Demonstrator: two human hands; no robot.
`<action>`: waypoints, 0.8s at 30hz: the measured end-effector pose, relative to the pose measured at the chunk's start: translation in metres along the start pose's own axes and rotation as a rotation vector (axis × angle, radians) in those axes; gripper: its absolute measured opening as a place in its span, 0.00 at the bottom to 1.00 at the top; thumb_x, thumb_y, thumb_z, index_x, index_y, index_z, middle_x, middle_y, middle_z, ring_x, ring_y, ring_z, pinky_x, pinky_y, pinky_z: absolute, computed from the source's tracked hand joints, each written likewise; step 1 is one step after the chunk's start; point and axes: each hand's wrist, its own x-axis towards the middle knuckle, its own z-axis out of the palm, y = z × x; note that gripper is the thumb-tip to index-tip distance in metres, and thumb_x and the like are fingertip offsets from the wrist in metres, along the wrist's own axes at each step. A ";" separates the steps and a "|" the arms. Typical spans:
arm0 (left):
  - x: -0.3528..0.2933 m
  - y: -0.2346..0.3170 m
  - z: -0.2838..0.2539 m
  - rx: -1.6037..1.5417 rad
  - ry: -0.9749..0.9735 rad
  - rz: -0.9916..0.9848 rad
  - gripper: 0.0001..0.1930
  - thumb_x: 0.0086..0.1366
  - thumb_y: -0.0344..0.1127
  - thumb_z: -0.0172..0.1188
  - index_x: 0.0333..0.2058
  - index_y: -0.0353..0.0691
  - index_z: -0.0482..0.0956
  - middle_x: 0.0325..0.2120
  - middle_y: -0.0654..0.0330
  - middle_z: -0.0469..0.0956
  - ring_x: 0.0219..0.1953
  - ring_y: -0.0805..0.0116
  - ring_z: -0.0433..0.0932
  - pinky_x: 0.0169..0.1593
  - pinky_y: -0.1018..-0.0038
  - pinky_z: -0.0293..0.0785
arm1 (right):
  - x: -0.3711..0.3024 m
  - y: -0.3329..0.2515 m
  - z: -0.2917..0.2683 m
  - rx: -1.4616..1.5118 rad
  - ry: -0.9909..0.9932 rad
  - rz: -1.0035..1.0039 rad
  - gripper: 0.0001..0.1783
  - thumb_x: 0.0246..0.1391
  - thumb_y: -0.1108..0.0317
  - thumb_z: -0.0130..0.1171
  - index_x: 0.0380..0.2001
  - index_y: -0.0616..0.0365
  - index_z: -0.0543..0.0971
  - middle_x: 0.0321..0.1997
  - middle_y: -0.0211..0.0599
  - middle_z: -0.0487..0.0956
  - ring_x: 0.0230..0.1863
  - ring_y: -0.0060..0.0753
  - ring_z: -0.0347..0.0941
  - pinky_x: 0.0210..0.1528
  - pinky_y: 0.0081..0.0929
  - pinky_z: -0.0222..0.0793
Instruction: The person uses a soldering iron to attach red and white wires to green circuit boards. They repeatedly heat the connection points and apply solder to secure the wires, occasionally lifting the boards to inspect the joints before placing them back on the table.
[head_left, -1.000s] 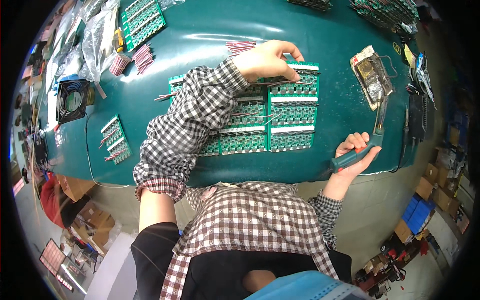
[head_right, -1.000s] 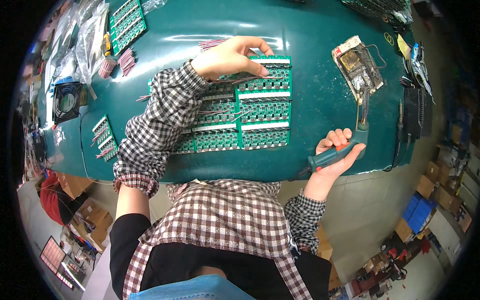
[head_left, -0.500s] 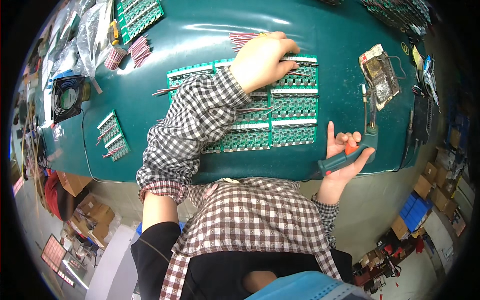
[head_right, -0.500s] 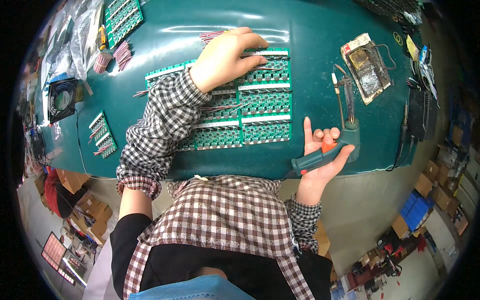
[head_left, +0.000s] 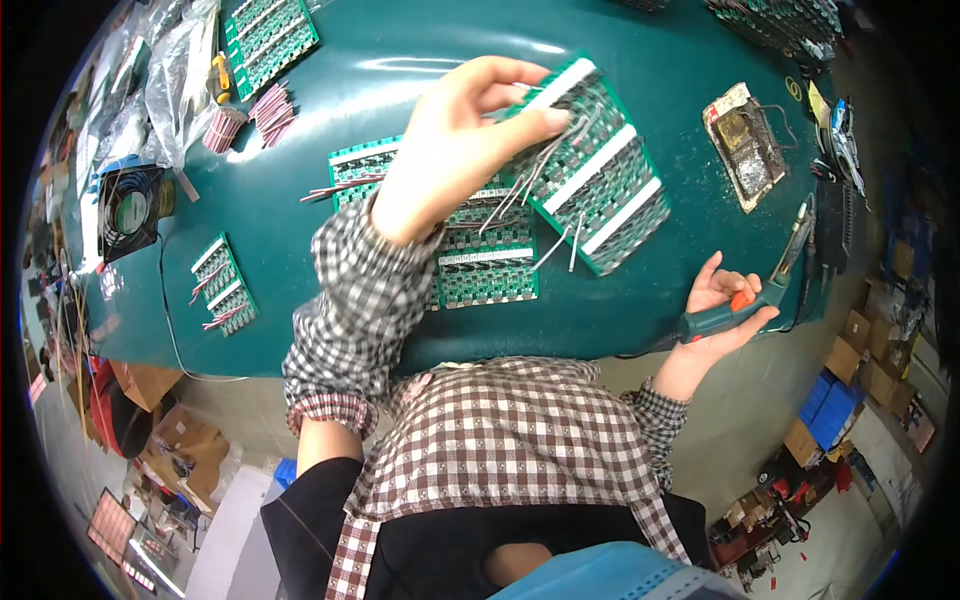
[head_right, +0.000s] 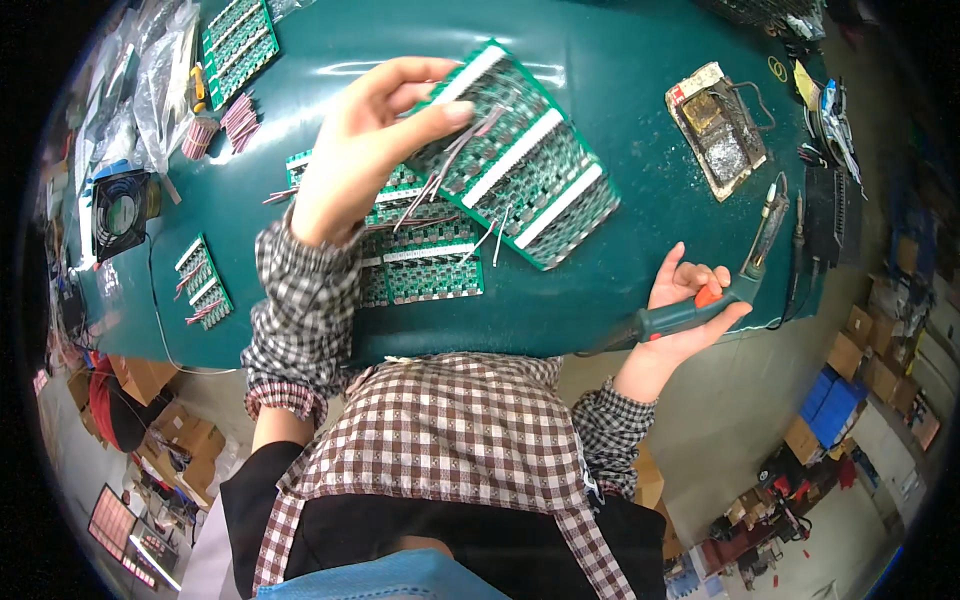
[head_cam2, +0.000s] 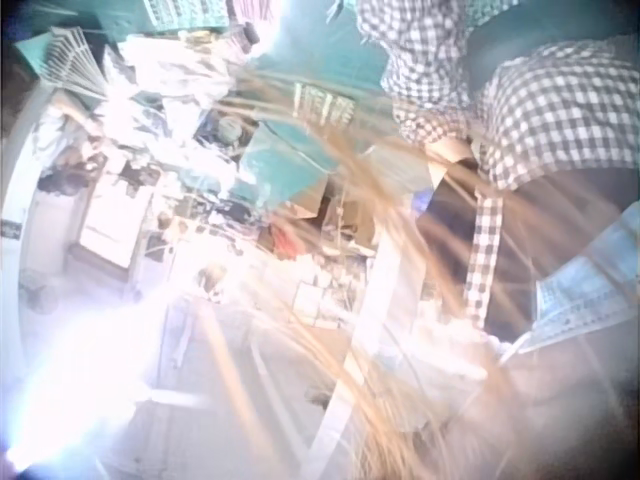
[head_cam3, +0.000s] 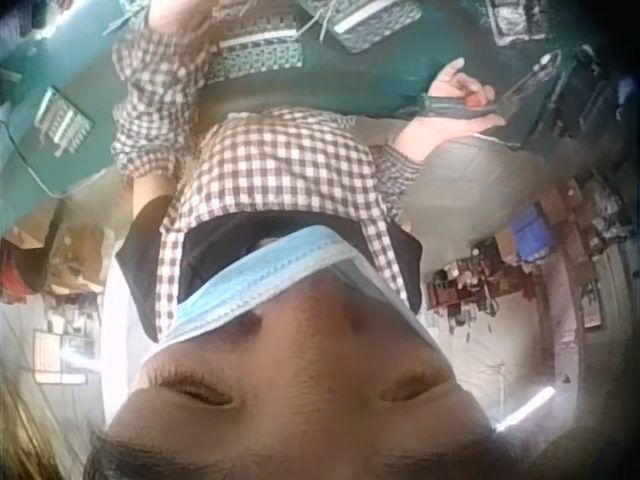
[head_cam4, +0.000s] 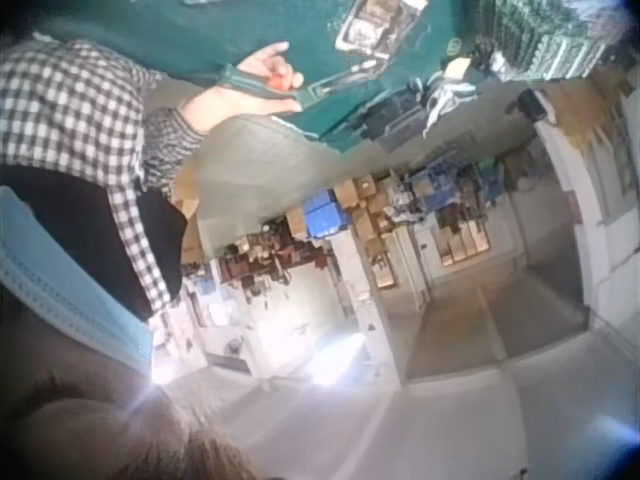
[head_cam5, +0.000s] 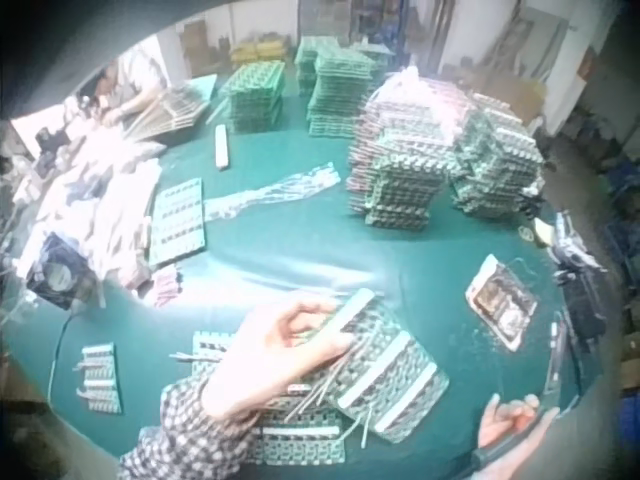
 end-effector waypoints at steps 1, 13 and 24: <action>-0.009 0.009 0.001 -0.106 0.032 0.014 0.21 0.60 0.30 0.63 0.50 0.29 0.71 0.39 0.58 0.80 0.40 0.75 0.77 0.47 0.80 0.72 | 0.001 -0.001 -0.003 0.011 -0.001 -0.014 0.22 0.53 0.47 0.61 0.35 0.55 0.72 0.29 0.27 0.77 0.40 0.30 0.76 0.69 0.48 0.52; -0.053 0.008 0.004 -0.580 0.183 0.034 0.19 0.61 0.28 0.62 0.50 0.30 0.70 0.42 0.58 0.78 0.43 0.77 0.77 0.49 0.79 0.72 | 0.004 0.007 -0.002 -0.099 0.095 -0.031 0.24 0.53 0.45 0.60 0.36 0.53 0.67 0.29 0.28 0.72 0.38 0.25 0.73 0.62 0.39 0.64; -0.055 0.008 0.005 -0.597 0.172 0.044 0.19 0.61 0.27 0.61 0.50 0.29 0.70 0.41 0.57 0.79 0.42 0.76 0.77 0.49 0.79 0.73 | 0.004 0.012 0.002 -0.339 0.278 -0.179 0.28 0.54 0.44 0.60 0.37 0.59 0.66 0.33 0.30 0.66 0.39 0.24 0.67 0.47 0.20 0.67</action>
